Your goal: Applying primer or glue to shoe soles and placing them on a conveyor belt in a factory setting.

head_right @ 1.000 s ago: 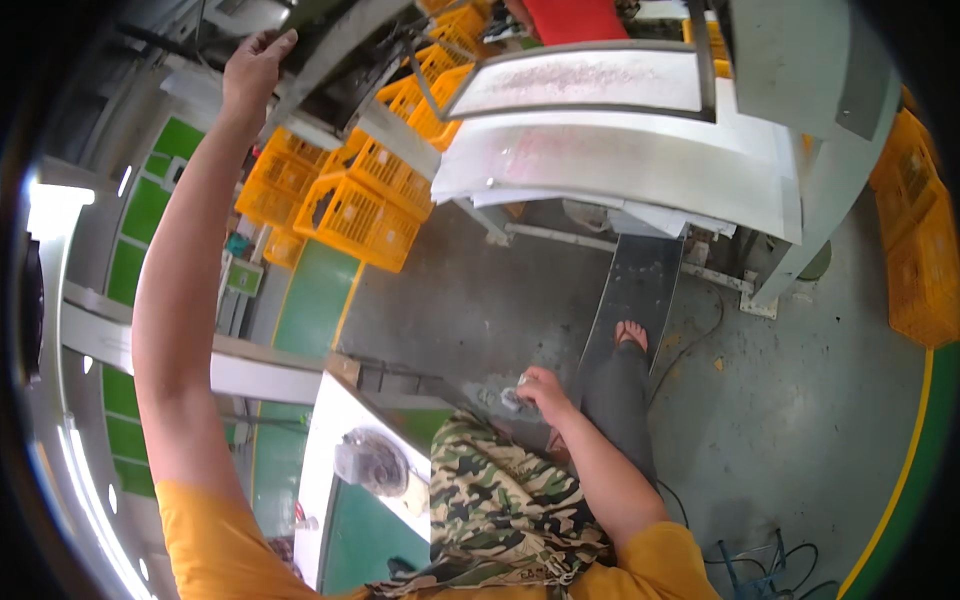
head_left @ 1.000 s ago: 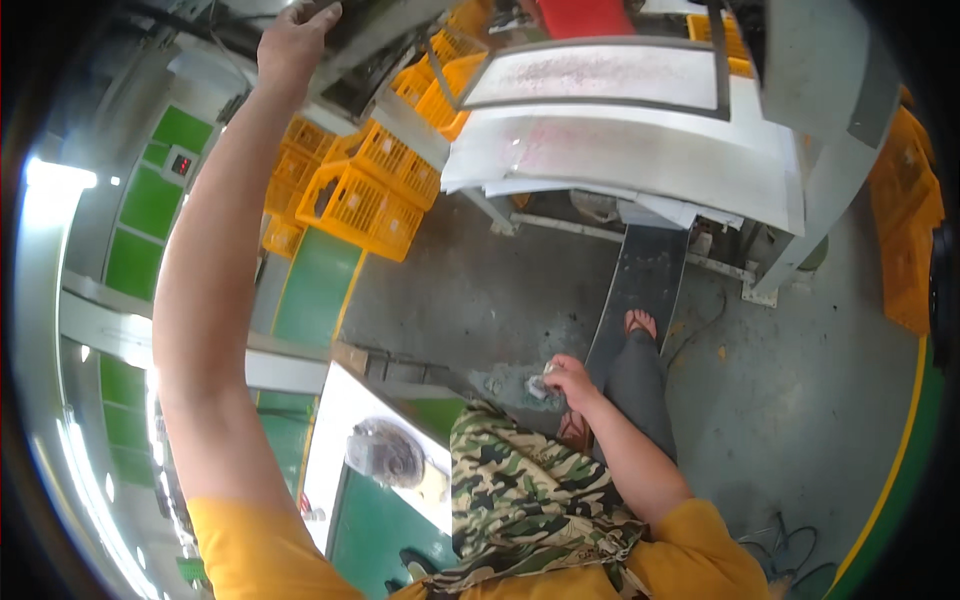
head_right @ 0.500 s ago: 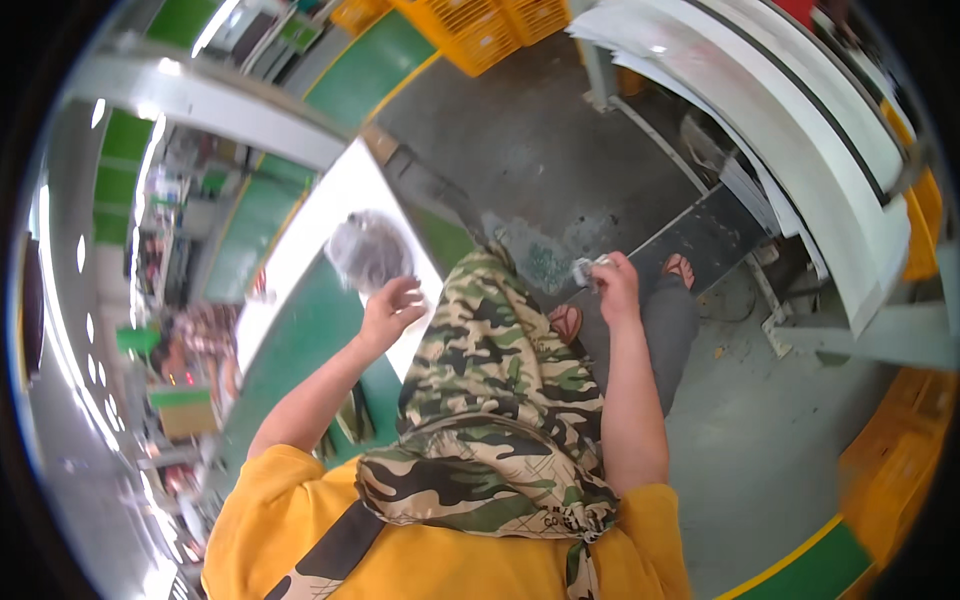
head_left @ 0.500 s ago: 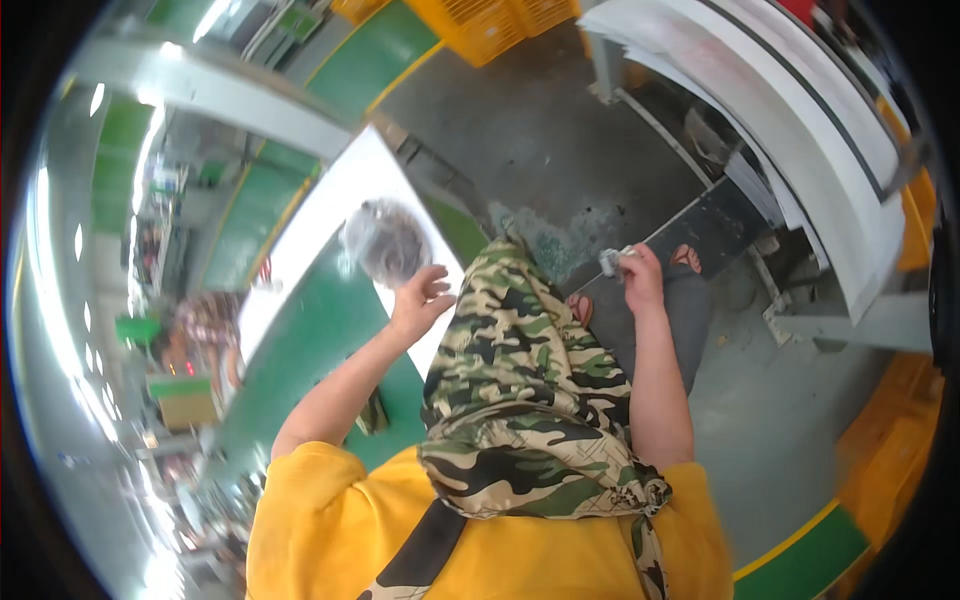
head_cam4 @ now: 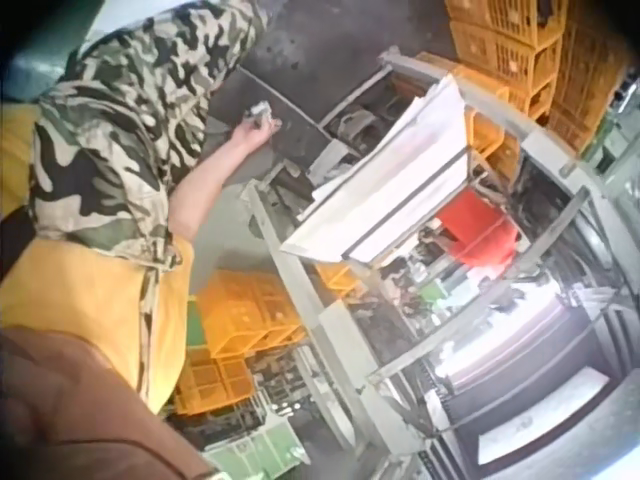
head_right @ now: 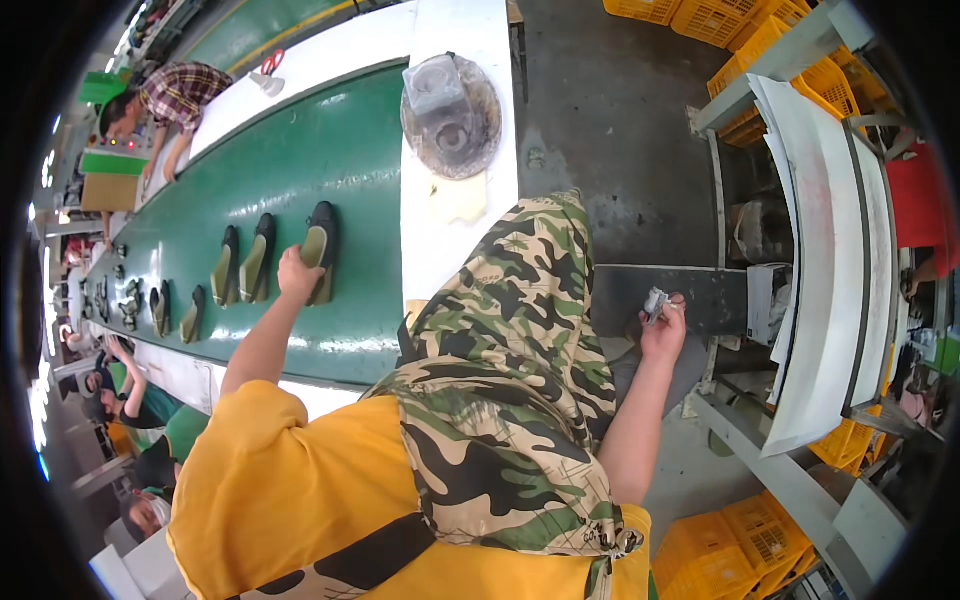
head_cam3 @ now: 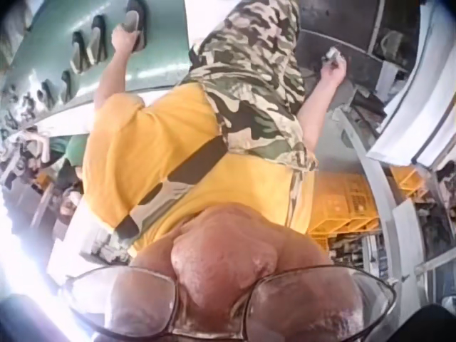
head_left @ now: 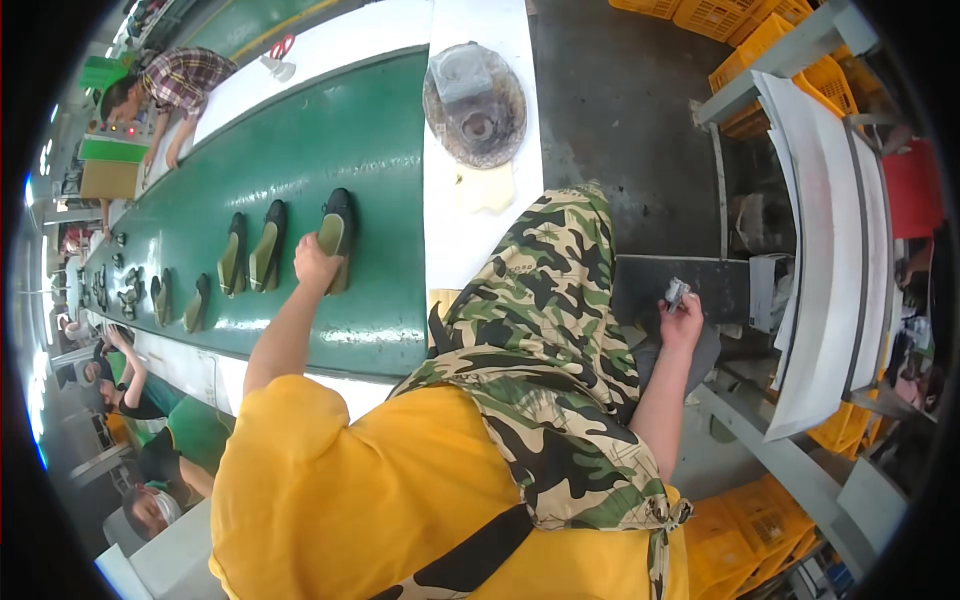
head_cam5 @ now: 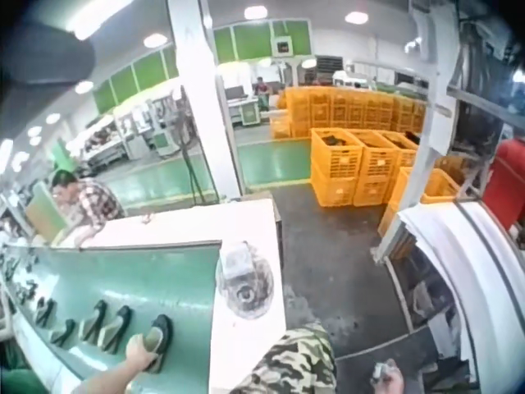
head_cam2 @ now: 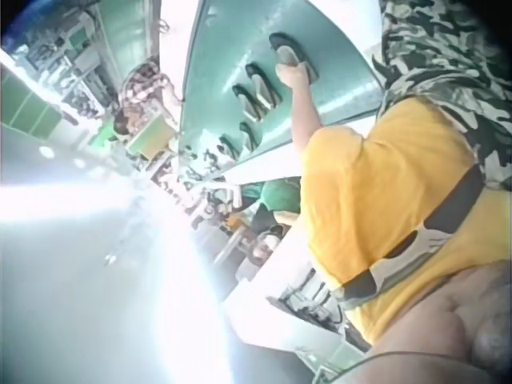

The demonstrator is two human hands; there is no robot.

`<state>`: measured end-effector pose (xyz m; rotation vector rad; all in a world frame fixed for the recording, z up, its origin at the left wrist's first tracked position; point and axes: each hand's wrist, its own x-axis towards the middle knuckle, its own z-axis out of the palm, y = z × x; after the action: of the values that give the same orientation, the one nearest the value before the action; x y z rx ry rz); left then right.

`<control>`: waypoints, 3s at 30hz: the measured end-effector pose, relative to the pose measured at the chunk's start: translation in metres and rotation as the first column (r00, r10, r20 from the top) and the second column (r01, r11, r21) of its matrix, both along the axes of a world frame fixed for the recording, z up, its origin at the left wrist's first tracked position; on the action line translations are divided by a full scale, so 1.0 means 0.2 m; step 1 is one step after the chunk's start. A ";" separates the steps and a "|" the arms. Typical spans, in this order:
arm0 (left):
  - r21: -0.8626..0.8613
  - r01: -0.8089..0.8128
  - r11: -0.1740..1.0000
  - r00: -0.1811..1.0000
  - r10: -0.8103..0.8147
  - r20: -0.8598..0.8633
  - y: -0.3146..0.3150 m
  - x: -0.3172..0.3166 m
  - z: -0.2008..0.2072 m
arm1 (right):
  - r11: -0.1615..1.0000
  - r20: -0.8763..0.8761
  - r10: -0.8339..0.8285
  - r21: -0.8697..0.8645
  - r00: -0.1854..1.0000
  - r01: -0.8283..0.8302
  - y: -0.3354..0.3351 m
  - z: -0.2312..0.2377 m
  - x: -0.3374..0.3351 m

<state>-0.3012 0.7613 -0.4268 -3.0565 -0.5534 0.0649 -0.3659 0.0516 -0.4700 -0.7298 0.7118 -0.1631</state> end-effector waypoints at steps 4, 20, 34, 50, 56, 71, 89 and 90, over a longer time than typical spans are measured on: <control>-0.091 -0.273 0.958 0.911 0.227 -0.344 -0.03 0.15 0.05 | 0.999 -0.010 0.035 -0.013 0.999 -0.035 0.04 0.04 -0.01; -0.583 -0.639 0.502 0.758 0.287 -0.585 0.07 0.29 -0.12 | 1.000 0.011 -0.018 -0.022 1.000 0.018 0.06 0.19 -0.02; -0.860 -0.109 -0.499 0.979 -0.203 -0.007 -1.10 0.53 0.49 | 0.919 0.127 0.275 -0.325 0.953 -0.222 0.43 0.61 0.42; -0.798 0.590 -0.123 0.649 -0.516 0.559 -1.60 0.44 0.79 | 0.741 0.171 0.444 -0.622 0.880 -0.253 0.74 0.94 0.60; -0.794 0.506 -0.338 0.682 -0.407 0.608 -1.62 0.43 0.76 | 0.684 0.057 0.383 -0.688 0.922 -0.242 0.74 0.91 0.63; -0.845 0.434 -0.313 0.720 -0.442 0.534 -1.69 0.41 0.77 | 0.846 0.184 0.395 -0.454 0.900 -0.279 0.84 1.08 0.62; -0.596 0.802 0.045 0.523 -0.534 0.664 -1.82 0.43 0.73 | 0.847 0.197 0.288 -0.509 0.937 -0.153 0.81 1.15 0.56; -0.541 0.835 0.102 0.497 -0.560 0.662 -1.82 0.43 0.72 | 0.860 0.213 0.287 -0.487 0.934 -0.153 0.81 1.17 0.56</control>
<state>-0.2156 0.3965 -0.2822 -3.7655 1.6192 -0.2508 -0.2545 0.2135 -0.2360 -1.2173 0.3085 -0.2231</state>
